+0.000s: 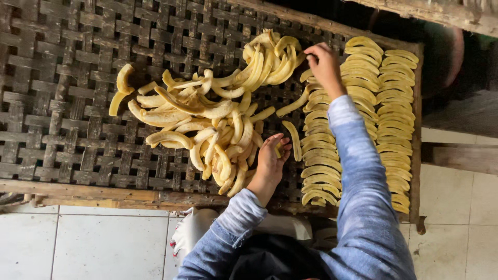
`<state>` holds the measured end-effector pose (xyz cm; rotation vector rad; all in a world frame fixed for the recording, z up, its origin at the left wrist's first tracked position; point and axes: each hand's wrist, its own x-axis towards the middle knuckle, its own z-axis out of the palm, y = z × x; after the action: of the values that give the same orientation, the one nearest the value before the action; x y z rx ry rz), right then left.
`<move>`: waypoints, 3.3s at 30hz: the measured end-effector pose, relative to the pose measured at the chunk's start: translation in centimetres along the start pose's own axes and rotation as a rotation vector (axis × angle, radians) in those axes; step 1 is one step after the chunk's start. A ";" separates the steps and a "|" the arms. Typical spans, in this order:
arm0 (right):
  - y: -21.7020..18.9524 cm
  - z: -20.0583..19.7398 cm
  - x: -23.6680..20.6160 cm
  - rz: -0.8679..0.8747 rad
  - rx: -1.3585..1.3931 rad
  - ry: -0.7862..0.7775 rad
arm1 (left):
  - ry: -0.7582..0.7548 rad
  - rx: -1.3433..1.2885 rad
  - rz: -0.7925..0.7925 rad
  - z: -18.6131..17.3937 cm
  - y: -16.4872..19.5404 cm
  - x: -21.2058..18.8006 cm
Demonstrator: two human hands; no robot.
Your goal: The person sits at a woven bamboo drying rack and trims banana halves with a small knife, removing tips and blemishes. They place the trimmed bananas in neat rows on the right side of the rack and set trimmings aside, working through the pile one piece at a time.
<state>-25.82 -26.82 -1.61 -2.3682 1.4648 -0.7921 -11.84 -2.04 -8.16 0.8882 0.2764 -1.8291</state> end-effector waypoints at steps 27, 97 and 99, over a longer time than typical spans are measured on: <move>-12.9 11.2 -0.8 0.107 -0.109 0.009 | 0.103 -0.101 0.117 -0.7 1.6 0.6; 0.8 -3.0 4.7 0.156 0.232 -0.457 | 0.082 -0.074 0.053 0.0 2.8 0.2; 3.6 -4.4 5.4 0.123 0.290 -0.485 | 0.087 -0.054 0.043 0.0 2.4 -0.1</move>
<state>-29.11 -32.91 1.98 -2.0393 1.1862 -0.3346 -9.74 -2.98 -7.55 0.9307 0.3574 -1.7379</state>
